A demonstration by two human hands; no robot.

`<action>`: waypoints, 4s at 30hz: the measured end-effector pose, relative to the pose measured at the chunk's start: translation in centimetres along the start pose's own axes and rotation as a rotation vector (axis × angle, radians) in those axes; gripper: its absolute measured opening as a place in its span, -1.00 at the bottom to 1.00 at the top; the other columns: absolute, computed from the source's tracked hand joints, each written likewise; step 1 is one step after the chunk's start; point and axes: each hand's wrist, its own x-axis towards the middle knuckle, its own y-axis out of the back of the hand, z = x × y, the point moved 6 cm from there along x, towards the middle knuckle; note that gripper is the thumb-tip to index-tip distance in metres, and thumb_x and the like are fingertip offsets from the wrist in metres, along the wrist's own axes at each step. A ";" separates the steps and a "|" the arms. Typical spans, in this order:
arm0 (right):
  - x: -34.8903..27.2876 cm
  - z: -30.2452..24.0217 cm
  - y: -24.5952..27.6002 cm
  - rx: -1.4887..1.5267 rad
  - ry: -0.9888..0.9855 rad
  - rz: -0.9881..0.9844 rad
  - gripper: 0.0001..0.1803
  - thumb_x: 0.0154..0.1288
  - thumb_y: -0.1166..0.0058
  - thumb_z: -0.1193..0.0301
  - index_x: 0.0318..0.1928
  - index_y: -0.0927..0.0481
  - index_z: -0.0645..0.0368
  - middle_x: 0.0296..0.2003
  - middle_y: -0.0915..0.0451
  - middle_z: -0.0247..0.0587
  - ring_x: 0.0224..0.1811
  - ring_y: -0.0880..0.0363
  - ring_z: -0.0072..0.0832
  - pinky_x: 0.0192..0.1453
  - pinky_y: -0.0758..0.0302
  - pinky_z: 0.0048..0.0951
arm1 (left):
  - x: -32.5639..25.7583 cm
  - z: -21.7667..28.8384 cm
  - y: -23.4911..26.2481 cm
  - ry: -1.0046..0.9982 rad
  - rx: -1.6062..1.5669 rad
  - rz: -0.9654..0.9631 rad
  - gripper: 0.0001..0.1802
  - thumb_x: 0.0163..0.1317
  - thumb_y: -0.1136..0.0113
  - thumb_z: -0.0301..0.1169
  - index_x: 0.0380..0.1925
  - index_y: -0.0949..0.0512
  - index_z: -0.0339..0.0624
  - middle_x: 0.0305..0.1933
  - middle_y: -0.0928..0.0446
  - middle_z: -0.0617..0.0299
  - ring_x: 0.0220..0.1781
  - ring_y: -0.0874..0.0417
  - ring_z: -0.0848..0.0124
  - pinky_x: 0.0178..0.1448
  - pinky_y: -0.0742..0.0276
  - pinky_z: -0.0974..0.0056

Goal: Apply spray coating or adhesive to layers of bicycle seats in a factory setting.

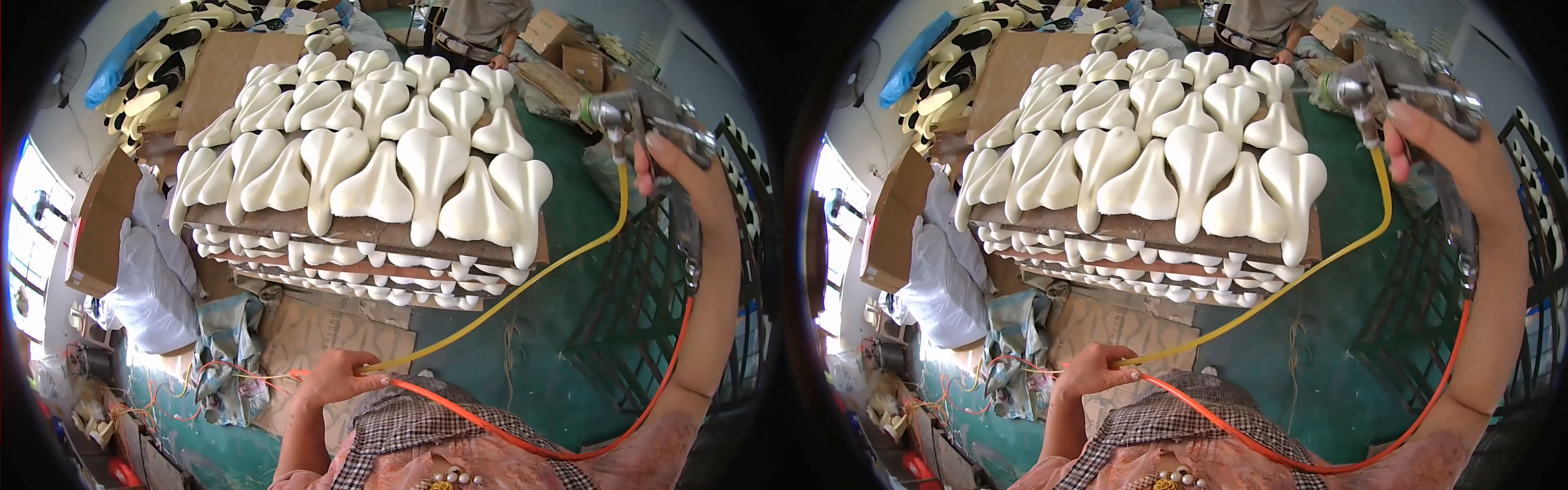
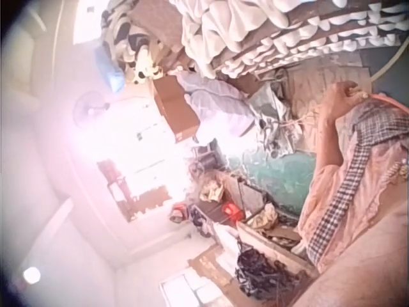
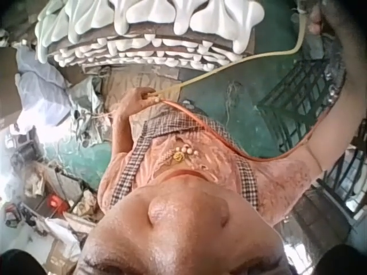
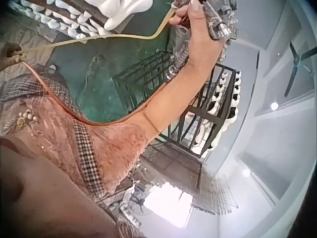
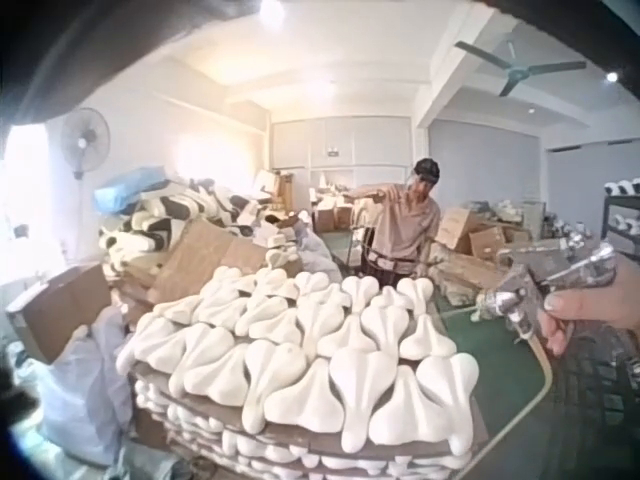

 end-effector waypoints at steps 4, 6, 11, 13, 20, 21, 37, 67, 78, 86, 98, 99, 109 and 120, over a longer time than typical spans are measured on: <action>-0.9 0.2 0.0 0.037 -0.011 0.018 -0.71 0.23 0.01 0.26 -0.50 -0.47 0.23 -0.61 -0.45 -0.32 -0.57 -0.44 -0.60 -0.40 -0.37 -0.58 | 0.3 0.5 -0.5 0.024 0.076 -0.041 -0.40 -0.13 -0.28 0.15 -0.30 -0.60 -0.16 -0.55 -0.55 0.07 -0.46 -0.60 0.22 -0.36 -0.47 0.25; -2.0 -0.1 -0.3 0.026 0.008 0.009 -0.73 0.23 0.01 0.28 -0.47 -0.47 0.24 -0.60 -0.46 -0.31 -0.57 -0.43 -0.60 -0.42 -0.37 -0.57 | 0.0 0.4 -0.7 0.013 0.053 -0.044 -0.40 -0.12 -0.28 0.14 -0.30 -0.60 -0.16 -0.55 -0.55 0.07 -0.47 -0.60 0.21 -0.37 -0.47 0.24; -4.6 -0.8 0.2 0.069 -0.034 0.067 -0.76 0.21 -0.02 0.31 -0.43 -0.47 0.26 -0.59 -0.46 -0.30 -0.57 -0.43 -0.60 -0.42 -0.38 -0.57 | -1.5 -0.4 -1.3 -0.021 0.044 -0.057 -0.43 -0.11 -0.28 0.13 -0.31 -0.60 -0.14 -0.55 -0.56 0.06 -0.47 -0.60 0.19 -0.37 -0.46 0.22; -6.3 -0.7 0.4 0.101 -0.100 0.065 -0.80 0.19 -0.05 0.35 -0.38 -0.48 0.28 -0.57 -0.47 -0.27 -0.57 -0.44 -0.58 -0.42 -0.40 -0.56 | -2.2 -0.8 -1.5 -0.021 0.035 -0.092 -0.43 -0.11 -0.28 0.13 -0.31 -0.60 -0.14 -0.55 -0.56 0.06 -0.48 -0.60 0.20 -0.37 -0.47 0.22; -11.1 -2.0 -0.9 0.061 -0.110 0.091 -0.72 0.15 -0.06 0.32 -0.28 -0.49 0.33 -0.54 -0.46 -0.25 -0.56 -0.44 -0.56 -0.34 -0.44 -0.50 | -4.9 -1.5 -1.4 -0.075 0.082 -0.121 -0.42 -0.11 -0.30 0.11 -0.30 -0.60 -0.17 -0.54 -0.56 0.06 -0.48 -0.60 0.23 -0.36 -0.48 0.25; -11.7 -2.2 -0.5 0.064 -0.154 0.172 -0.70 0.15 -0.07 0.30 -0.29 -0.49 0.32 -0.55 -0.46 -0.24 -0.55 -0.44 -0.56 -0.35 -0.43 -0.52 | -5.1 -1.7 -1.6 -0.069 0.057 -0.138 -0.42 -0.12 -0.31 0.10 -0.29 -0.60 -0.18 -0.53 -0.56 0.06 -0.47 -0.60 0.25 -0.36 -0.48 0.26; -12.8 -2.9 -1.5 0.123 -0.051 0.107 -0.80 0.19 -0.02 0.40 -0.34 -0.47 0.33 -0.57 -0.47 -0.24 -0.56 -0.45 -0.56 -0.40 -0.43 -0.52 | -4.8 -2.2 -0.5 -0.013 0.013 -0.201 -0.38 -0.11 -0.29 0.14 -0.26 -0.59 -0.20 -0.56 -0.55 0.08 -0.47 -0.59 0.32 -0.38 -0.46 0.27; -4.2 6.8 6.6 -0.003 -0.147 0.197 -0.74 0.20 -0.02 0.27 -0.45 -0.48 0.23 -0.61 -0.46 -0.31 -0.58 -0.44 -0.59 -0.41 -0.37 -0.55 | 6.8 3.0 -4.3 -0.090 -0.037 -0.147 -0.40 -0.02 -0.29 0.05 -0.22 -0.55 -0.30 -0.58 -0.50 0.21 -0.53 -0.44 0.54 -0.46 -0.37 0.38; -8.4 4.9 6.0 0.005 -0.148 0.281 -0.72 0.20 -0.02 0.26 -0.49 -0.47 0.22 -0.61 -0.44 -0.33 -0.59 -0.42 -0.59 -0.39 -0.36 -0.56 | 4.7 2.7 -4.9 -0.092 0.015 -0.236 -0.37 -0.11 -0.31 0.10 -0.24 -0.57 -0.25 -0.51 -0.55 0.01 -0.44 -0.59 0.24 -0.33 -0.47 0.23; -15.7 1.0 0.6 0.111 -0.225 0.120 -0.72 0.15 -0.07 0.25 -0.41 -0.50 0.27 -0.62 -0.47 -0.28 -0.55 -0.46 -0.55 -0.34 -0.40 -0.53 | -0.6 -0.1 -4.0 -0.110 0.042 -0.290 -0.40 -0.09 -0.30 0.10 -0.26 -0.58 -0.22 -0.57 -0.52 0.07 -0.50 -0.56 0.30 -0.39 -0.44 0.25; -20.7 -5.7 -1.2 0.010 -0.195 0.070 -0.72 0.12 -0.11 0.24 -0.34 -0.46 0.22 -0.56 -0.54 -0.30 -0.57 -0.51 -0.62 -0.41 -0.46 -0.53 | -8.1 -2.9 -5.1 -0.235 0.026 -0.404 -0.39 0.05 -0.18 0.11 -0.22 -0.58 -0.27 -0.36 -0.59 0.17 -0.24 -0.48 0.47 -0.14 -0.40 0.30; -21.9 -5.9 -0.5 -0.006 -0.199 0.108 -0.72 0.12 -0.11 0.24 -0.34 -0.46 0.22 -0.56 -0.54 -0.30 -0.57 -0.51 -0.62 -0.41 -0.46 -0.53 | -7.7 -2.6 -5.5 -0.261 0.022 -0.449 -0.38 0.05 -0.18 0.11 -0.21 -0.57 -0.29 -0.35 -0.58 0.14 -0.25 -0.50 0.45 -0.14 -0.41 0.27; -24.0 -5.9 0.1 0.123 -0.119 0.149 -0.81 0.20 -0.01 0.39 -0.48 -0.51 0.25 -0.62 -0.47 -0.29 -0.59 -0.45 -0.57 -0.46 -0.38 -0.55 | -7.5 0.4 -6.5 -0.234 0.107 -0.357 -0.57 0.04 -0.24 -0.02 -0.31 -0.59 -0.16 -0.62 -0.48 0.15 -0.54 -0.50 0.43 -0.45 -0.38 0.29; -22.8 -1.2 5.2 0.070 -0.201 0.216 -0.77 0.19 -0.01 0.32 -0.48 -0.48 0.23 -0.63 -0.44 -0.32 -0.60 -0.42 -0.58 -0.41 -0.37 -0.57 | -6.8 2.4 -9.3 -0.155 0.064 -0.366 -0.49 0.00 -0.26 0.04 -0.24 -0.58 -0.16 -0.61 -0.50 0.18 -0.56 -0.47 0.45 -0.46 -0.37 0.33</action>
